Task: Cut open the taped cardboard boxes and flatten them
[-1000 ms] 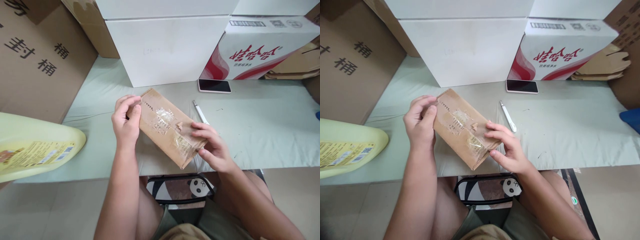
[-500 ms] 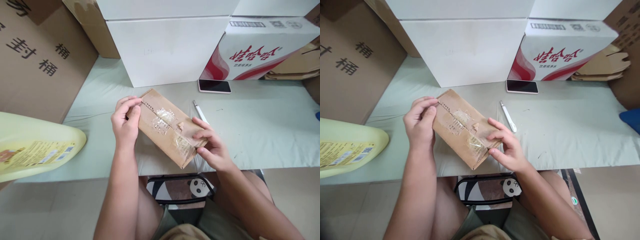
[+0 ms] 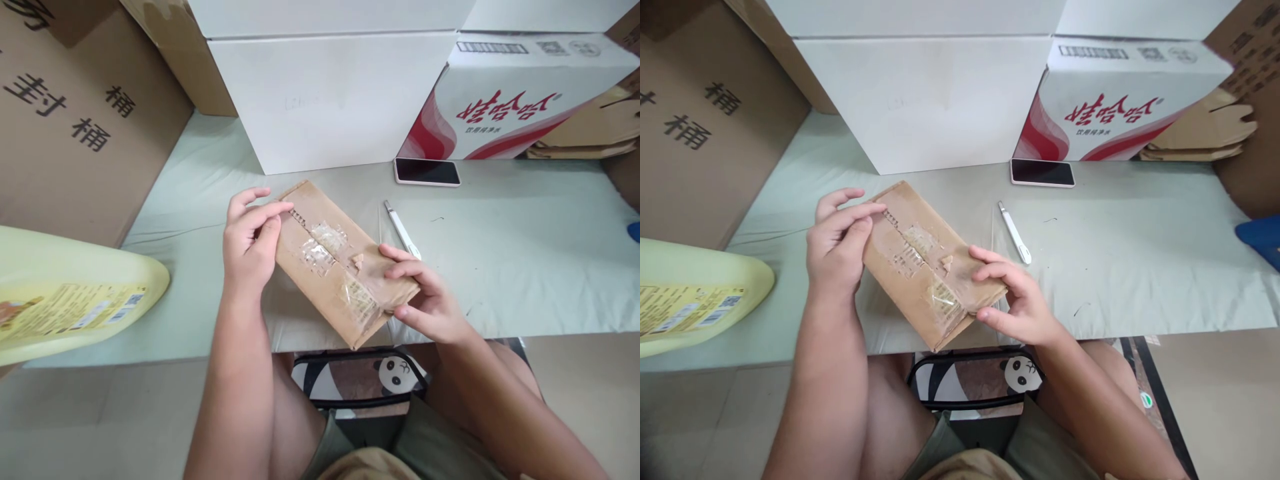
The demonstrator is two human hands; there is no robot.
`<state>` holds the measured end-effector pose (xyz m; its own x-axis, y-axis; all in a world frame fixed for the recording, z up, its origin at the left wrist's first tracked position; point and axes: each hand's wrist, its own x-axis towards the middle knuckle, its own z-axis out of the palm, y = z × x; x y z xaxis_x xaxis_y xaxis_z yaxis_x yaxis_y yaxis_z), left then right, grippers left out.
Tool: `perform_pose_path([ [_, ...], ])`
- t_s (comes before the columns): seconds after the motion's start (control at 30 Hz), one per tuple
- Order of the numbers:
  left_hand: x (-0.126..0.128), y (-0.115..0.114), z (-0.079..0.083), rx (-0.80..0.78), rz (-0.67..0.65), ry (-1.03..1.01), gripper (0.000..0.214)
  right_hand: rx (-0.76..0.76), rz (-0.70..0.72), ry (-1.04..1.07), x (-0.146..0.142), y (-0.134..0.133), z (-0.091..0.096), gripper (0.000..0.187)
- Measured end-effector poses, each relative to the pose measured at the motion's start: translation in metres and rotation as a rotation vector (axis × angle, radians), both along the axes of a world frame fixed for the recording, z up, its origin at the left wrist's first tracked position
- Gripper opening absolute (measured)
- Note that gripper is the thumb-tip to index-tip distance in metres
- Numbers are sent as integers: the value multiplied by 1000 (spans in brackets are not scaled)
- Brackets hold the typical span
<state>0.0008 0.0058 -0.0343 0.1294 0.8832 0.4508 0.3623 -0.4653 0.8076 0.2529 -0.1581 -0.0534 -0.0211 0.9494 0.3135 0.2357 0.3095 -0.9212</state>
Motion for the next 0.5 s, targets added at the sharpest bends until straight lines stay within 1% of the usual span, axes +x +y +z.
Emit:
perform_pose_path([
  [0.1, -1, 0, 1, -20, -27, 1, 31, -4, 22, -10, 0, -1, 1, 38],
  [0.23, -1, -1, 2, -17, -26, 9, 34, -29, 42, -14, -2, -2, 0, 41],
  [0.37, -1, -2, 3, -33, -26, -3, 32, -27, 34, 128, -4, -2, -7, 52],
  [0.5, -4, 0, 0, -51, 5, -47, 30, -116, -8, 243, -6, 0, -16, 55],
])
